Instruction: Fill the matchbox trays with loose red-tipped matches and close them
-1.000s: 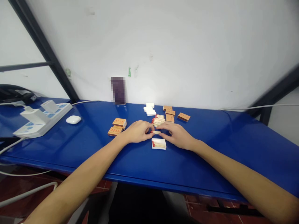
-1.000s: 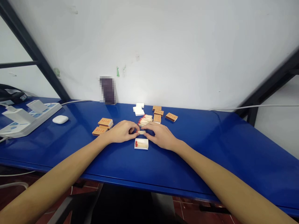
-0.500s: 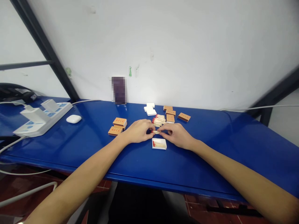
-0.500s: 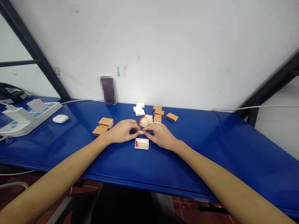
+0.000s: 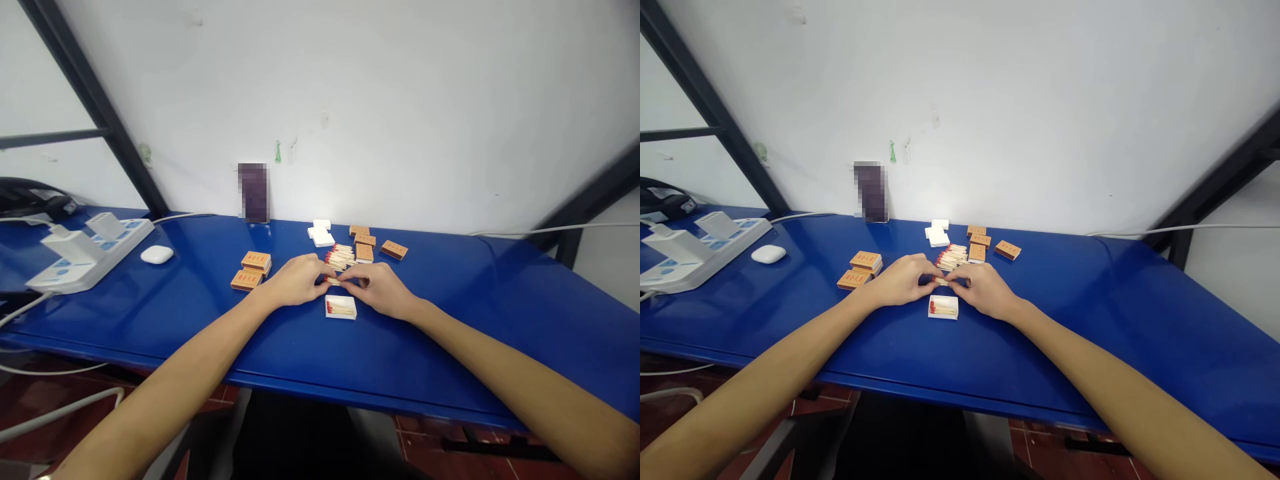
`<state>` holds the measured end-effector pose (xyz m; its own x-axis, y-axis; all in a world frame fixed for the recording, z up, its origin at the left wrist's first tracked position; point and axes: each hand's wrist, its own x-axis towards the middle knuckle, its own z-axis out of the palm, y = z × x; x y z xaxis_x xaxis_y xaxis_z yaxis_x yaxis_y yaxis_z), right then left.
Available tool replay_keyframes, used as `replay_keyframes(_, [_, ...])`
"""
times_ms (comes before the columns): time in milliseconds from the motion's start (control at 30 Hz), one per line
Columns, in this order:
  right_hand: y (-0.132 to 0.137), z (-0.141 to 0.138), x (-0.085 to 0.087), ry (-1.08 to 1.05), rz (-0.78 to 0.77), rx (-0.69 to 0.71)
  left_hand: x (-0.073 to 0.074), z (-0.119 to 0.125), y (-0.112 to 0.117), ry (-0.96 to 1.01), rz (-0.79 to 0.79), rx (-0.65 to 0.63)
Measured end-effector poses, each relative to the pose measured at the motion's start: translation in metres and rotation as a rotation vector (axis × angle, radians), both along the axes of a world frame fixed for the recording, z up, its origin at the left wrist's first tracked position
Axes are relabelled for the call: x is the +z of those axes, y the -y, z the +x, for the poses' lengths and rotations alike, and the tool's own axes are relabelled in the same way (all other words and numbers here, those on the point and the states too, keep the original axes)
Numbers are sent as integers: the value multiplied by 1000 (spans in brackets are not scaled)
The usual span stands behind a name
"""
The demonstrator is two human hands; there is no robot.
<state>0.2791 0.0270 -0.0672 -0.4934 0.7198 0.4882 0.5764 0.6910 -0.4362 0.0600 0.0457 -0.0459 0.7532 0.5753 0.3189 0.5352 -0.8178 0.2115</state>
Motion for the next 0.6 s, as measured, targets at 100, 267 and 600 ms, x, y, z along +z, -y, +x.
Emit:
replay_keyframes(100, [0,0,-1,-6,1,-5,0,1,0,-20,26,5])
replay_keyframes(267, [0,0,-1,24,-5,-38,-4,3,0,21,35,14])
replay_keyframes(600, [1,-1,1,55,3,-52,-4,5,0,64,-22,-23])
